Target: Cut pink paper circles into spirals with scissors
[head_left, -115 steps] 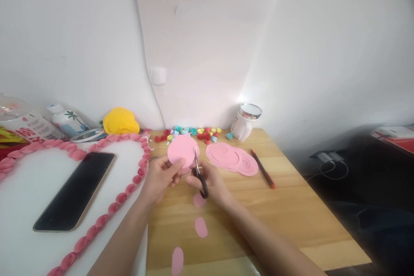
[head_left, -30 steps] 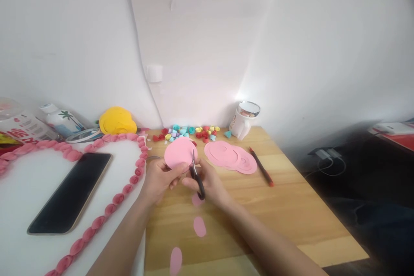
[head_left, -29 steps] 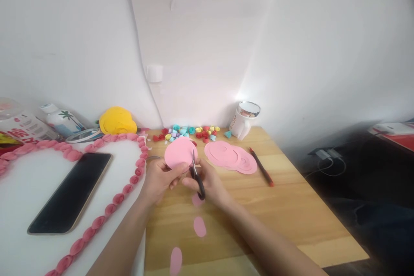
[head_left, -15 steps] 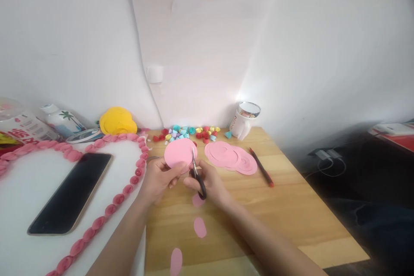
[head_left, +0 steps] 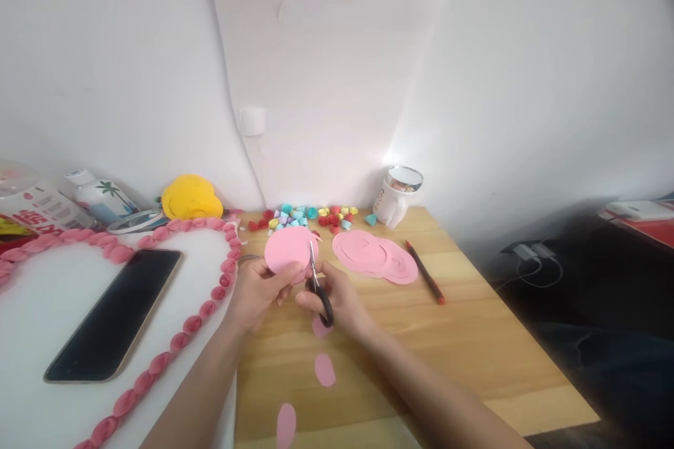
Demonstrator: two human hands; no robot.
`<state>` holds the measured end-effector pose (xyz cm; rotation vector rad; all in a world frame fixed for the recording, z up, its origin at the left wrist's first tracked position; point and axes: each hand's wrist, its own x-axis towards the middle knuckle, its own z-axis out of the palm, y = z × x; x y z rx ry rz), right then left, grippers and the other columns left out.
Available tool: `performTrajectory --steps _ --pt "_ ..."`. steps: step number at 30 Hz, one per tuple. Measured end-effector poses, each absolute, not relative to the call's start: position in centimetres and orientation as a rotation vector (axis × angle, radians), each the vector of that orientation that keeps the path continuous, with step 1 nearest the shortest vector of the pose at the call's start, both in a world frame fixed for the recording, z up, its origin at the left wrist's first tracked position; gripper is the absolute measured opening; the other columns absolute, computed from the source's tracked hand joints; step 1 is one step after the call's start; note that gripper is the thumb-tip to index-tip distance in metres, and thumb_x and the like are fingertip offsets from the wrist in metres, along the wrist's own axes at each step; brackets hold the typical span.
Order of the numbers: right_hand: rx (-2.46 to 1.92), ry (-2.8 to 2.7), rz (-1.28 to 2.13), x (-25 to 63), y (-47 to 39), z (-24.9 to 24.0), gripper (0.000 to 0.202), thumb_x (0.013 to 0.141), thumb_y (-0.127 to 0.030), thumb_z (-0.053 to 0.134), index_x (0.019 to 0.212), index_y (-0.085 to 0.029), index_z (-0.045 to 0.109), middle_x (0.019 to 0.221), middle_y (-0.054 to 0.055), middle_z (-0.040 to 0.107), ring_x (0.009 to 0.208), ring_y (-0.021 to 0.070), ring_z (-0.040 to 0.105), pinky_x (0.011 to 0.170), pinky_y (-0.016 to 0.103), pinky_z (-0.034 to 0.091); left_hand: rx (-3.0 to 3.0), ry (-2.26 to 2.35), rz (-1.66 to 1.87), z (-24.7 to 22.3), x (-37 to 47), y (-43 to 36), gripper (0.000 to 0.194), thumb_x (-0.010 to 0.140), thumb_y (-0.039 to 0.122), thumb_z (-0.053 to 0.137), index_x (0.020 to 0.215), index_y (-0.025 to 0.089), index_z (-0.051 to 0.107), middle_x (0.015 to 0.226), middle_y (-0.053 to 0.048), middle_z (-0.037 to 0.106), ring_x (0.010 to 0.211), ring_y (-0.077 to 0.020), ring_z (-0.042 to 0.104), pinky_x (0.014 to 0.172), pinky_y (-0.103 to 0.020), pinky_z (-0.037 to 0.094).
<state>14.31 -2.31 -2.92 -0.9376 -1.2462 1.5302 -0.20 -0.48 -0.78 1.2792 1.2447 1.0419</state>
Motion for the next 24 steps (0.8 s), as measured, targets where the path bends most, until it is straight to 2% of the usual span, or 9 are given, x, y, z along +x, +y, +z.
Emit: performTrajectory --steps 5,8,15,24 --pt "-0.838 -1.264 1.500 14.54 -2.15 -2.97 0.050 0.056 -0.037 0.077 0.085 -0.018 0.041 0.058 -0.007 0.044 0.050 0.0068 0.040 0.048 0.019 0.032 1.311 1.267 0.989 -0.62 -0.22 -0.50 0.030 0.067 0.033 0.066 0.050 0.013 0.052 0.038 0.005 0.045 0.036 -0.0048 0.037 0.038 -0.020 0.027" --pt "-0.822 -1.263 1.504 14.60 -2.08 -2.95 0.051 0.056 -0.038 0.077 0.086 -0.019 0.041 0.060 -0.007 0.044 0.052 0.0076 0.040 0.049 0.020 0.032 1.327 1.263 0.975 -0.52 -0.22 -0.49 0.031 0.068 0.034 0.065 0.050 0.013 0.051 0.038 0.005 0.044 0.036 -0.0047 0.036 0.038 -0.020 0.026" --pt "-0.865 -1.279 1.486 14.43 -2.07 -2.96 0.050 0.056 -0.044 0.075 0.082 -0.019 0.042 0.061 -0.006 0.042 0.051 0.0076 0.038 0.047 0.020 0.030 1.345 1.292 0.967 -0.48 -0.31 -0.56 0.031 0.068 0.035 0.065 0.051 0.013 0.051 0.038 0.005 0.044 0.037 -0.0049 0.037 0.039 -0.020 0.026" --pt "-0.892 -1.270 1.505 14.69 -2.06 -2.94 0.047 0.057 -0.043 0.075 0.080 -0.018 0.042 0.059 -0.006 0.044 0.049 0.0067 0.037 0.044 0.019 0.027 1.329 1.272 0.979 -0.21 -0.31 -0.59 0.029 0.067 0.035 0.065 0.052 0.014 0.053 0.038 0.005 0.044 0.037 -0.0054 0.037 0.039 -0.020 0.028"
